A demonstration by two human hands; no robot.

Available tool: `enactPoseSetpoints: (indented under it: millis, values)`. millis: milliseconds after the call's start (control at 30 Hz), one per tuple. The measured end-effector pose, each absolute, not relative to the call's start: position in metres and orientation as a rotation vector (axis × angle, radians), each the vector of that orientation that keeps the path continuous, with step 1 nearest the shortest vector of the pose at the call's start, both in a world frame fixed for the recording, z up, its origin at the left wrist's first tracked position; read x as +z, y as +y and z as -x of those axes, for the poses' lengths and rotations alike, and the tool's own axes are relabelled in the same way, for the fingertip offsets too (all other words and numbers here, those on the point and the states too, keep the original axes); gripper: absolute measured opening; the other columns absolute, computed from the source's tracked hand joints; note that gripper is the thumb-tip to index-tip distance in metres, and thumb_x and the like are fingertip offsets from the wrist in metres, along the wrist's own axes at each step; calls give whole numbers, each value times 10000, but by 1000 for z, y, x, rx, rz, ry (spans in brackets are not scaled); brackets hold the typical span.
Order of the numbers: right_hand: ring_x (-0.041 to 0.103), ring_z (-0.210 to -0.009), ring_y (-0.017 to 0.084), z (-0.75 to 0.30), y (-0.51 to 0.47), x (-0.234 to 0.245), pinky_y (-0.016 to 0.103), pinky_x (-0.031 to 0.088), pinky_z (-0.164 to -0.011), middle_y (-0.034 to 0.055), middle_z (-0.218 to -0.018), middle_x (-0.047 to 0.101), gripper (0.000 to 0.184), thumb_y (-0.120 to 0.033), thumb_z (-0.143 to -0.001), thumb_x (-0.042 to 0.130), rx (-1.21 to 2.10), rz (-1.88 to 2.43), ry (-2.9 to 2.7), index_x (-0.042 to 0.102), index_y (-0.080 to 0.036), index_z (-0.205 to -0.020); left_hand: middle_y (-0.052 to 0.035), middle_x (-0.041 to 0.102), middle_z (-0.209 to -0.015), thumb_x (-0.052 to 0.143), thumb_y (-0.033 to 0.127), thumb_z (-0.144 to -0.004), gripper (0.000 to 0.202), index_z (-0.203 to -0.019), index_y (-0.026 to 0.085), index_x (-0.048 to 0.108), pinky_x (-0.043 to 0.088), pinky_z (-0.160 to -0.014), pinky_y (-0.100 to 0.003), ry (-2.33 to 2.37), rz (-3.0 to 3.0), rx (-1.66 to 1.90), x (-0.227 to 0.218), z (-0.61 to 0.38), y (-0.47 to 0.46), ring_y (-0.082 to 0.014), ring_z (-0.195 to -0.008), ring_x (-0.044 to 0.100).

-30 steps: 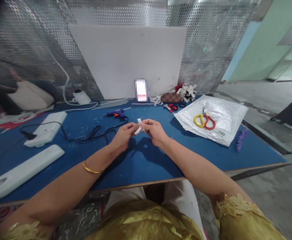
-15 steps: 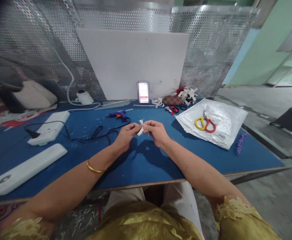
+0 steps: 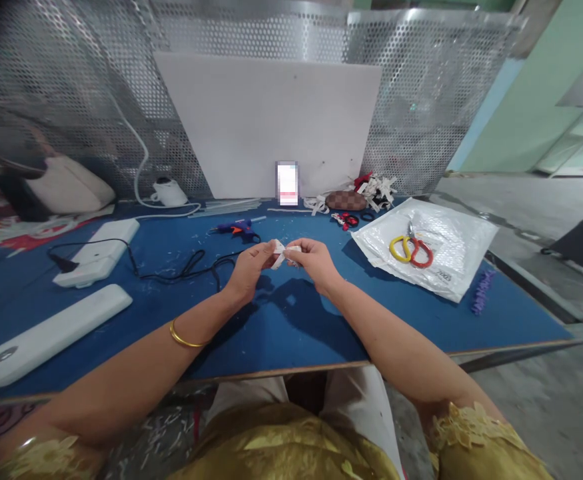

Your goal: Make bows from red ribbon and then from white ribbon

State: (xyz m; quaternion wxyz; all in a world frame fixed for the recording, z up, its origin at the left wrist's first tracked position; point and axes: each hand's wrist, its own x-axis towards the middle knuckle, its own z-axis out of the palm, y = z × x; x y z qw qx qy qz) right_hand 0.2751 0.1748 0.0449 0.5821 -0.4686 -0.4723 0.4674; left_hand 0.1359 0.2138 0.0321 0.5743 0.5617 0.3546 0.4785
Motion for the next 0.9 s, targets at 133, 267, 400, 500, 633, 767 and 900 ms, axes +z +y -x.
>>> enactPoseSetpoints:
  millis: [133, 267, 400, 500, 633, 767, 900]
  values:
    - [499, -548, 106, -273, 174, 49, 237, 355, -537, -15, -564, 567, 282, -361, -587, 759, 1009, 1156, -1160, 620, -147, -706, 13, 570, -582, 710, 396, -660, 272, -642, 139, 623, 356, -571, -221, 858, -1374, 1163, 33, -135, 212, -91, -556, 459]
    - [500, -549, 108, -274, 174, 46, 237, 352, -533, -11, -568, 576, 271, -369, -607, 738, 989, 1163, -1187, 617, -147, -707, 25, 543, -547, 694, 370, -669, 249, -608, 146, 605, 351, -567, -222, 830, -1342, 1164, 34, -135, 210, -86, -540, 447]
    - [497, -529, 108, -274, 177, 40, 242, 363, -539, -11, -548, 579, 265, -380, -628, 723, 940, 1182, -1247, 620, -150, -711, 20, 572, -569, 711, 364, -648, 235, -647, 149, 617, 358, -560, -227, 819, -1326, 1140, 36, -135, 210, -93, -544, 467]
    - [515, -534, 115, -274, 178, 37, 250, 380, -554, -6, -559, 586, 266, -379, -625, 727, 923, 1200, -1267, 623, -150, -711, 19, 581, -568, 716, 342, -642, 217, -640, 148, 619, 354, -555, -227, 852, -1368, 1146, 37, -134, 210, -94, -542, 468]
    - [504, -527, 115, -275, 178, 38, 255, 377, -548, -3, -554, 581, 261, -392, -635, 719, 901, 1193, -1274, 617, -156, -680, 27, 546, -539, 712, 365, -650, 256, -587, 153, 583, 330, -545, -226, 841, -1357, 1139, 39, -134, 209, -85, -524, 431]
    - [488, -526, 113, -275, 177, 40, 256, 373, -547, -11, -543, 571, 249, -393, -653, 709, 849, 1161, -1304, 612, -166, -679, 40, 481, -486, 717, 408, -650, 342, -518, 155, 527, 297, -526, -227, 800, -1324, 1093, 39, -134, 209, -69, -485, 370]
    - [490, -520, 111, -273, 177, 41, 260, 380, -554, -13, -543, 572, 230, -368, -649, 718, 864, 1097, -1313, 609, -166, -670, 17, 543, -537, 746, 374, -627, 298, -557, 146, 567, 326, -531, -226, 698, -1151, 1002, 38, -135, 209, -74, -504, 428]
